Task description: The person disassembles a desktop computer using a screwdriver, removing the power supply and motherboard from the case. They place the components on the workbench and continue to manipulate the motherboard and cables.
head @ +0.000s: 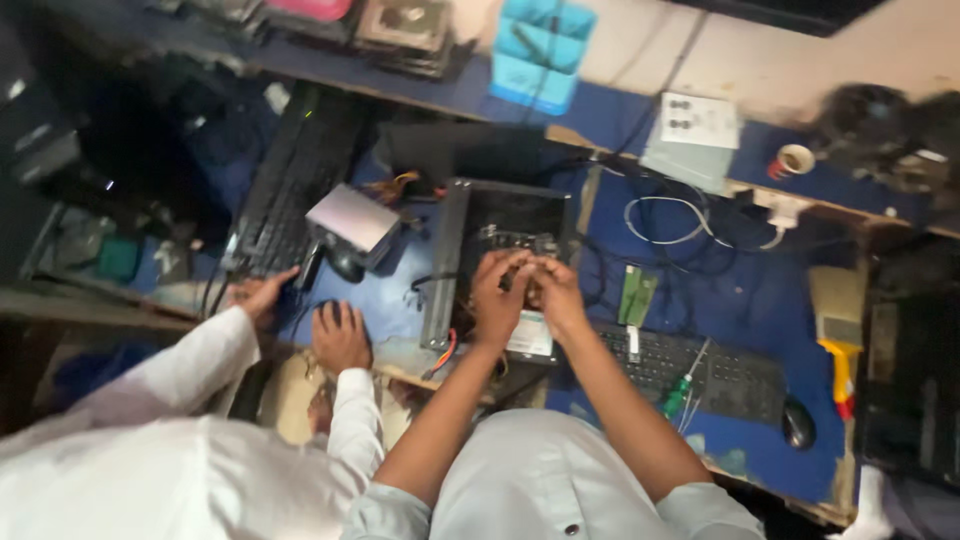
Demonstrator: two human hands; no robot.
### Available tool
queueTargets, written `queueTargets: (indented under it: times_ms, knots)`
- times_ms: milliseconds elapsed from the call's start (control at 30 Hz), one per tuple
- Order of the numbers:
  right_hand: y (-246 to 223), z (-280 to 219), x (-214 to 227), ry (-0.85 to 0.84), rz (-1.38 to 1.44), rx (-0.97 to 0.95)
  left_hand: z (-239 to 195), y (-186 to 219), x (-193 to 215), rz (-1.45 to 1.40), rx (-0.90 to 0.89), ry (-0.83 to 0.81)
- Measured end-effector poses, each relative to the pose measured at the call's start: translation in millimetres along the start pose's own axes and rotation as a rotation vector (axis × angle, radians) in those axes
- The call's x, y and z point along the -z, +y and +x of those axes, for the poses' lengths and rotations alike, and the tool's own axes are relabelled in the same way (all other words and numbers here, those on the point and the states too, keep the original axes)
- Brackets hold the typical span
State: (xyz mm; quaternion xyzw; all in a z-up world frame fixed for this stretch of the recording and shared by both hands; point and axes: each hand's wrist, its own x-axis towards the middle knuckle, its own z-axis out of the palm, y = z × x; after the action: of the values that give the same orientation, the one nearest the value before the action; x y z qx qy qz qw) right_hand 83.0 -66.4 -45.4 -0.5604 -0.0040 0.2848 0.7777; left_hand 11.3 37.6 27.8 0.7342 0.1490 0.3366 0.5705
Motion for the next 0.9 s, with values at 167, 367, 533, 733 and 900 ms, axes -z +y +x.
queueTargets:
  times_ms: [167, 367, 533, 733, 900]
  knots:
    - [10, 1, -2, -0.089, -0.229, 0.091, -9, -24, 29, -0.064, -0.111, 0.134]
    - [7, -17, -6, -0.052, -0.673, 0.5, -38, -75, 120, 0.119, 0.157, 0.349]
    - [-9, -32, -32, -0.127, -1.031, 0.546, -69, -113, 147, 0.483, 0.361, 0.404]
    - [-18, -33, -51, -0.173, -1.178, 0.604, -110, -148, 136, -0.098, 0.634, 0.422]
    - [-13, -31, -46, -0.145, -1.27, 0.576, -112, -162, 143, 0.127, 0.502, 0.328]
